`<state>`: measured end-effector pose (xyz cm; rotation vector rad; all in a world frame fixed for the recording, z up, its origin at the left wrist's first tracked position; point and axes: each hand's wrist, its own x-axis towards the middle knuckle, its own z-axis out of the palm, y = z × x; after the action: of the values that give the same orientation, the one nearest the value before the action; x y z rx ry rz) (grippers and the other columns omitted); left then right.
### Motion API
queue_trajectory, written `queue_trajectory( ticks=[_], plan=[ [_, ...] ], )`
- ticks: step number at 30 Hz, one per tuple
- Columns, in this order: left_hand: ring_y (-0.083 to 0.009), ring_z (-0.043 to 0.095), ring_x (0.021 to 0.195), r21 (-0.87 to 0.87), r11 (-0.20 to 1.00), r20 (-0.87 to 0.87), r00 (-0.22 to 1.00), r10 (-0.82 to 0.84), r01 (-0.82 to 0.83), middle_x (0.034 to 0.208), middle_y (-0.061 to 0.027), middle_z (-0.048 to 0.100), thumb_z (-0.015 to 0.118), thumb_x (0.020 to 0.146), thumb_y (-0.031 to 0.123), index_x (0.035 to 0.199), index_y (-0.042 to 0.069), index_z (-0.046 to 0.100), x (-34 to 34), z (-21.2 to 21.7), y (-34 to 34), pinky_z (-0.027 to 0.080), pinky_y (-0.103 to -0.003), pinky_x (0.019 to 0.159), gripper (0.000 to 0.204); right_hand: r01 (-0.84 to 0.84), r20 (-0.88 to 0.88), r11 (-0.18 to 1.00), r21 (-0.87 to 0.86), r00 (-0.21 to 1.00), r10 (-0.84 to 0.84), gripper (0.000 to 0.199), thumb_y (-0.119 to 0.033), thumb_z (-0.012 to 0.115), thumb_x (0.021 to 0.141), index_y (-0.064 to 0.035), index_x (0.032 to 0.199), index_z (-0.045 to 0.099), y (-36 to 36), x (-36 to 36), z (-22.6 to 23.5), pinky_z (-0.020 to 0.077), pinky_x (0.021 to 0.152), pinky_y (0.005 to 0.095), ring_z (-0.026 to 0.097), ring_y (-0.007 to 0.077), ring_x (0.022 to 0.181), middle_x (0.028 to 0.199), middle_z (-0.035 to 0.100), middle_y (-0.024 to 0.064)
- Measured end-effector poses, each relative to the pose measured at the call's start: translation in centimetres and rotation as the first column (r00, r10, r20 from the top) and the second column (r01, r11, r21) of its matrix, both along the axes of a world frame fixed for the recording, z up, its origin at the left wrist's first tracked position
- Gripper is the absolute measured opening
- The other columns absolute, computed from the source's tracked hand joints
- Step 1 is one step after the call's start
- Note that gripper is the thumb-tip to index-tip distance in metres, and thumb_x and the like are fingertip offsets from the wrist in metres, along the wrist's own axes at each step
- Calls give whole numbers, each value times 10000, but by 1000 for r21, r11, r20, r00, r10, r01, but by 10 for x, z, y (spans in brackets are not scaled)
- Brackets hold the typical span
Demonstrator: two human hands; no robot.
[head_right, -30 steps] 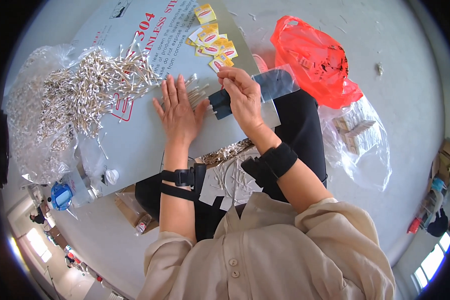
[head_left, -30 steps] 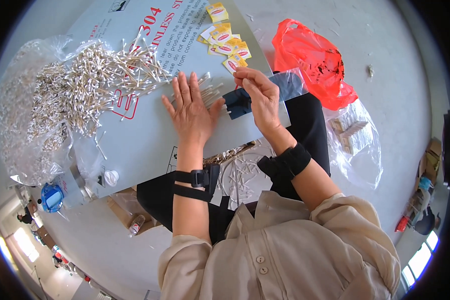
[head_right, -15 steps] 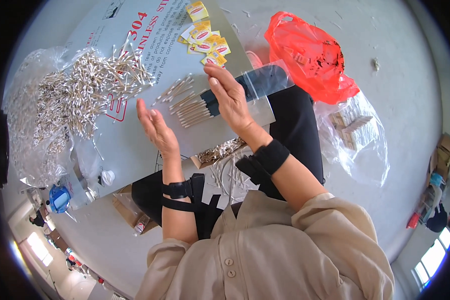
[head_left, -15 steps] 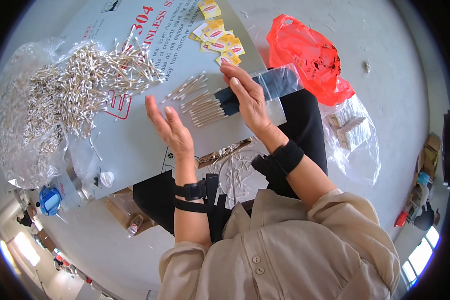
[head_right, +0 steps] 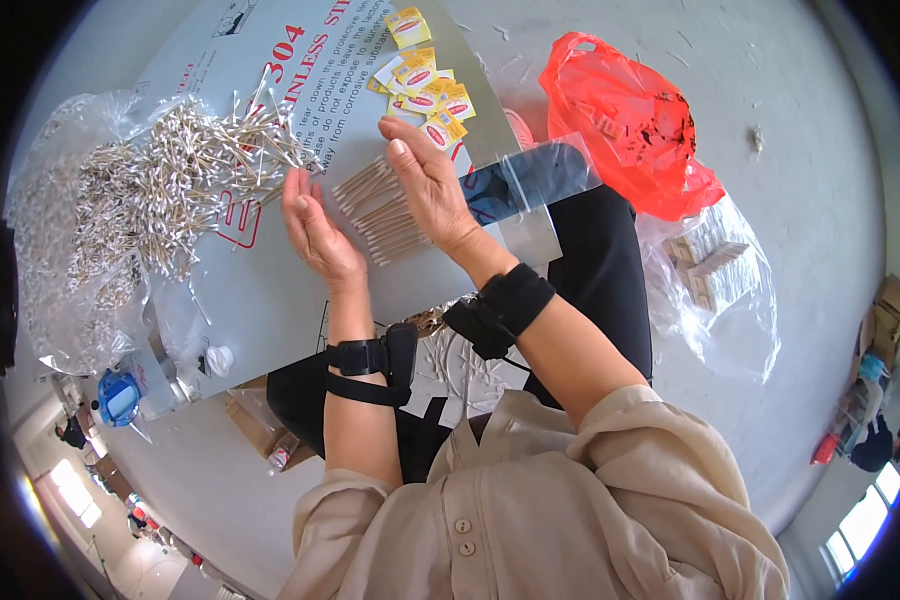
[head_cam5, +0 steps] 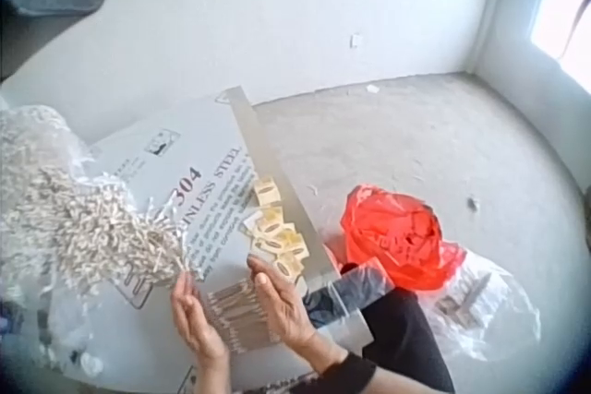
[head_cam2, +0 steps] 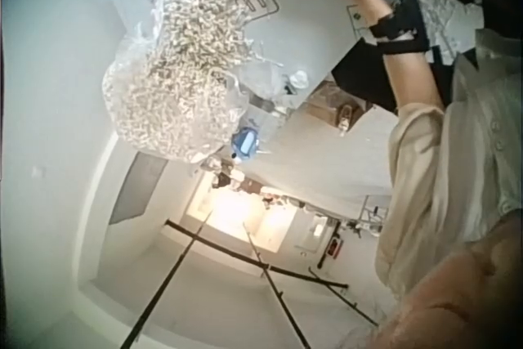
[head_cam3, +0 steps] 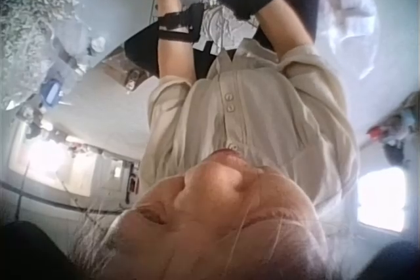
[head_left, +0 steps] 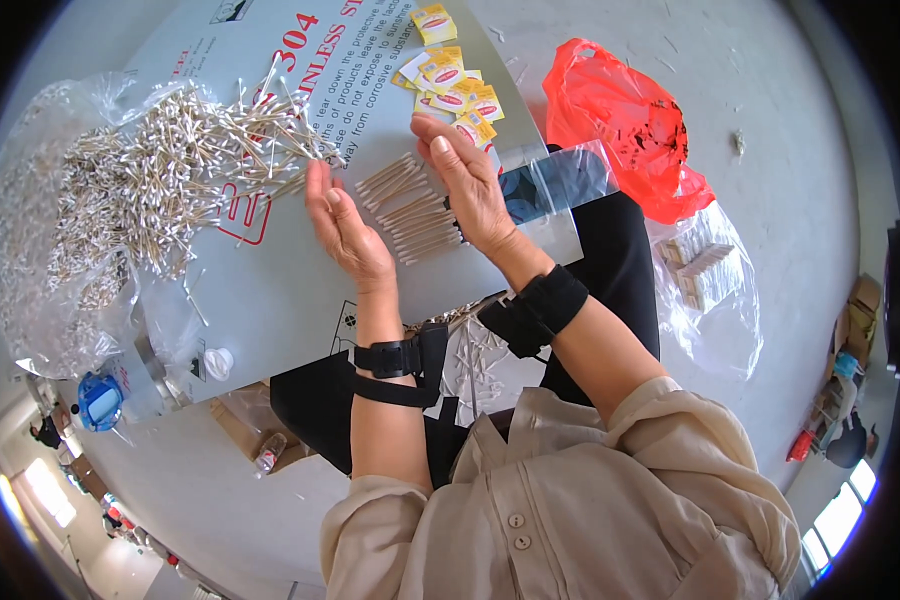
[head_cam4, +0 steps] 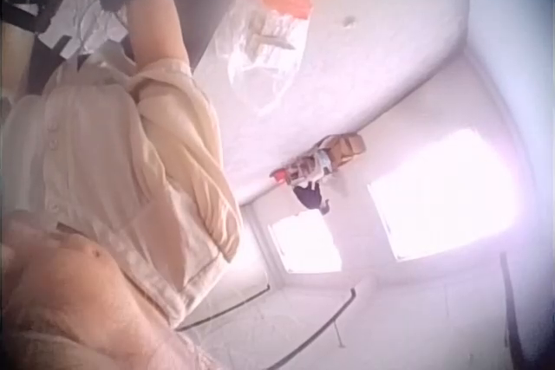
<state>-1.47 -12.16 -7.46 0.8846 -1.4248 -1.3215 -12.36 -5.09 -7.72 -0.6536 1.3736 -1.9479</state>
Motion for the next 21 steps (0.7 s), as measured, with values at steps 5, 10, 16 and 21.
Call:
queue_trajectory(
  ticks=[5,10,16,21],
  plan=[
    [-335,289,1402,-443,842,658,750,73,306,1498,-185,330,431,976,451,1443,15,330,14,11,14,203,-483,1141,647,49,127,999,-1,991,-48,400,-256,452,1022,43,1272,538,17,-10,6,376,1084,314,494,180,1244,1323,536,123],
    [-333,186,1446,-276,749,942,324,86,603,1540,-183,249,493,881,601,1476,26,265,24,14,41,120,-577,1133,858,137,159,991,-2,978,-134,369,-271,520,1000,48,1168,600,30,-6,11,431,981,274,541,143,1104,1249,579,91],
    [-317,173,1451,-273,722,949,302,93,635,1552,-156,231,522,874,567,1485,63,261,22,16,24,111,-593,1130,834,62,136,998,19,989,-64,354,-223,480,1012,49,1215,580,33,0,8,383,1070,314,491,185,1244,1335,529,142],
    [-303,160,1456,-221,636,975,190,118,740,1572,-127,182,495,900,533,1491,85,260,34,26,22,120,-604,1126,778,76,55,996,43,995,-78,348,-213,492,1006,46,1221,580,36,-6,3,381,1069,303,490,185,1246,1339,528,139]
  ],
)
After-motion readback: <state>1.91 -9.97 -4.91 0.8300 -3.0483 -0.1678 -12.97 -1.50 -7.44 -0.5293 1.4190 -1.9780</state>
